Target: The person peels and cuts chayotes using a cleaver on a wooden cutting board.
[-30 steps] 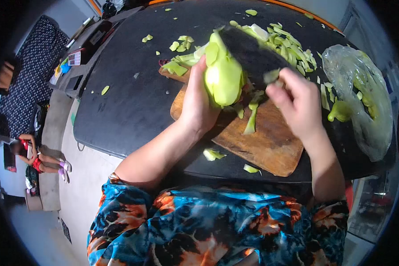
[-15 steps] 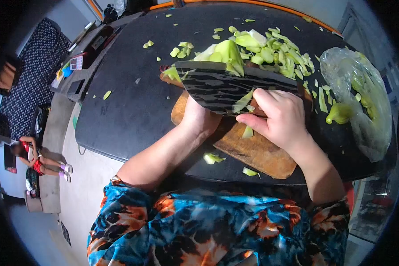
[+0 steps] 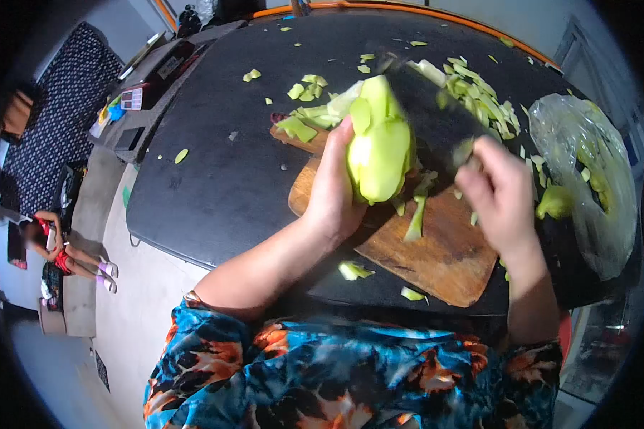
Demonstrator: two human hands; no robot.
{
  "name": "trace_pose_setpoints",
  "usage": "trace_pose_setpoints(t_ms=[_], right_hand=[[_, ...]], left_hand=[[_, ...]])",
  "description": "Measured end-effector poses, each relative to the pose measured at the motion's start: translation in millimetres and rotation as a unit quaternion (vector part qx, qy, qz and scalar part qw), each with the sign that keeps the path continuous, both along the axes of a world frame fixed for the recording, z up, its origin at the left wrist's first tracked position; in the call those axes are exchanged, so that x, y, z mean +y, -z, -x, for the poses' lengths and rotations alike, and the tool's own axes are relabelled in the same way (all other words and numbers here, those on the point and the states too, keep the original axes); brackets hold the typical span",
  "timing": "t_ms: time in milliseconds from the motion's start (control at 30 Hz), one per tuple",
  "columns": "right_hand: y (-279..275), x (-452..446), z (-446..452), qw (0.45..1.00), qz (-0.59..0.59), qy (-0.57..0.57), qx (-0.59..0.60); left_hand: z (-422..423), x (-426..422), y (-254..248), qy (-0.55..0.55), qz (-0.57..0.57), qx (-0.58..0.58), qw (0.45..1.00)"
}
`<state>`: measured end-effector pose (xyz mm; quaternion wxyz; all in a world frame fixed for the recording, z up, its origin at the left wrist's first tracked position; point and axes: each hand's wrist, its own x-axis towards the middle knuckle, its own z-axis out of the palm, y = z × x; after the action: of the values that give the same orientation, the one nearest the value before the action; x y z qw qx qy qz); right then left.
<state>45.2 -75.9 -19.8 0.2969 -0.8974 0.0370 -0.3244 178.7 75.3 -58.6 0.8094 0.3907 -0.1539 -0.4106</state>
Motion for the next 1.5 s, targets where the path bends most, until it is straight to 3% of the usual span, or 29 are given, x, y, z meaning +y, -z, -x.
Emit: trace_pose_setpoints(t_ms=[100,167,233,333,433,467,733,867,967,1000,1167,1267,1300,1367,1400,1433,1500], right_hand=[[3,24,6,0.989,0.124,-0.086,0.002],[4,36,8,0.981,0.158,-0.109,0.011],[6,40,8,0.980,0.171,-0.105,0.015],[10,41,6,0.979,0.179,-0.095,0.002],[15,35,4,0.976,0.213,-0.024,0.047],[13,26,0,0.979,0.199,-0.036,0.006],[19,21,-12,0.980,0.195,-0.023,-0.022],[18,19,-16,0.983,0.180,-0.018,-0.021],[13,-13,-23,0.995,0.020,0.091,0.035],[16,-27,-17,0.996,0.006,0.090,0.014],[8,-16,-3,0.998,-0.037,0.040,-0.041],[3,-1,2,0.998,0.021,-0.056,-0.027],[1,6,3,0.995,0.082,-0.062,-0.012],[1,16,4,0.984,0.161,-0.081,0.007],[1,21,3,0.981,0.167,-0.094,0.004],[2,25,4,0.979,0.172,-0.106,0.002],[6,32,4,0.978,0.175,-0.109,0.007]], left_hand=[[-3,-1,9,-0.003,0.034,0.046,0.998],[-7,2,0,0.129,0.135,0.151,0.971],[-17,0,13,0.204,0.213,0.159,0.942],[-12,2,12,0.182,0.243,0.105,0.947],[1,3,27,-0.019,0.039,0.044,0.998],[4,9,29,0.015,0.020,0.019,1.000],[5,2,23,-0.065,0.017,0.004,0.998],[6,-1,14,-0.055,0.000,-0.017,0.998],[18,2,2,0.001,-0.019,-0.027,0.999],[24,2,-3,0.000,-0.039,-0.063,0.997],[8,0,-14,0.022,0.003,-0.028,0.999],[-5,1,-6,0.027,0.026,0.066,0.997],[-8,0,-2,0.071,0.094,0.113,0.987],[-14,3,-6,0.086,0.053,0.165,0.981],[-18,0,-4,0.190,0.171,0.208,0.944],[-16,2,-7,0.108,0.065,0.108,0.986],[-11,1,-7,0.105,0.061,0.117,0.986]])
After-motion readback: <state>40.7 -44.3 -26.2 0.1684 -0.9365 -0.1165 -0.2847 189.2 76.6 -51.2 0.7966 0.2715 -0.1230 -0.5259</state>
